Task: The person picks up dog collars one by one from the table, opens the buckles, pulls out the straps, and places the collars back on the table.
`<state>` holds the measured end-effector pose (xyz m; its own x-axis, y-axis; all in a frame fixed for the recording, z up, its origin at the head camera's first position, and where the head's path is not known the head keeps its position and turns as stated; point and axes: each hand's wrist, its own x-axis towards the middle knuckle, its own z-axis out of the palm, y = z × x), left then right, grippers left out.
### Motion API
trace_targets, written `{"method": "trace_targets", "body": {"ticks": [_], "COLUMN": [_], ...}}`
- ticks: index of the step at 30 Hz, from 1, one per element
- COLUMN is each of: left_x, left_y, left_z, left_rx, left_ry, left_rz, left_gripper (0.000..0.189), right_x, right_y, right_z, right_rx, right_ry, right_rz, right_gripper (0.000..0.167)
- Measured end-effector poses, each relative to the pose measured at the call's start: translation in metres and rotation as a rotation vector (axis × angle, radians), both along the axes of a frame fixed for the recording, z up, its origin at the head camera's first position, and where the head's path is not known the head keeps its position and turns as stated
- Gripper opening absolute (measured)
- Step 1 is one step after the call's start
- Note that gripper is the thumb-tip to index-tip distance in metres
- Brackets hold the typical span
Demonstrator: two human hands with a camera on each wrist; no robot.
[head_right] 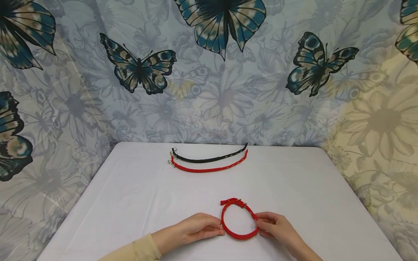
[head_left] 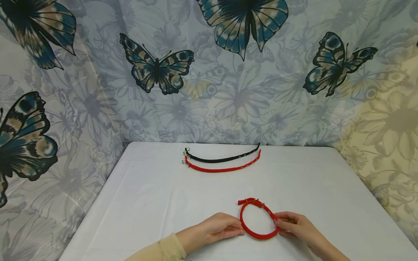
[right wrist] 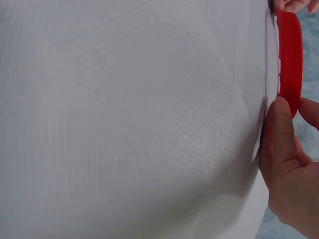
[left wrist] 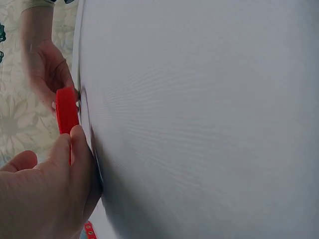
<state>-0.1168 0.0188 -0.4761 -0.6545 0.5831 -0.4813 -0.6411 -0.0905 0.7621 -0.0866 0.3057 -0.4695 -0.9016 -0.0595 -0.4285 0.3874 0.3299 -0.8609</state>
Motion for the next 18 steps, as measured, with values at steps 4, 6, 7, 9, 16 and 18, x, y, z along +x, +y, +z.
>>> {"method": "trace_targets", "body": {"ticks": [4,6,7,9,16,18], "left_x": [-0.001,-0.001,-0.002,-0.002,-0.001,0.0], "left_y": [-0.003,-0.005,-0.005,-0.006,-0.006,-0.007], "left_z": [-0.002,-0.003,-0.004,-0.004,-0.004,-0.004], "left_rx": [-0.006,-0.013,-0.016,-0.022,-0.044,-0.051], "left_ry": [0.016,0.021,0.023,0.022,0.022,0.019], "left_rz": [0.026,0.055,0.071,0.101,0.147,0.154], "left_gripper": [0.015,0.015,0.015,0.016,0.02,0.021], "right_x": [-0.001,-0.002,-0.003,-0.004,-0.007,-0.006], "right_y": [-0.002,-0.005,-0.006,-0.009,-0.019,-0.021], "right_z": [0.0,-0.001,-0.001,-0.003,-0.009,-0.009], "right_rx": [-0.097,-0.129,-0.138,-0.146,-0.107,-0.108], "right_ry": [-0.032,-0.036,-0.038,-0.043,-0.037,-0.033], "right_rz": [0.019,0.037,0.045,0.053,0.055,0.063], "right_gripper": [0.053,0.052,0.051,0.048,0.046,0.046]}}
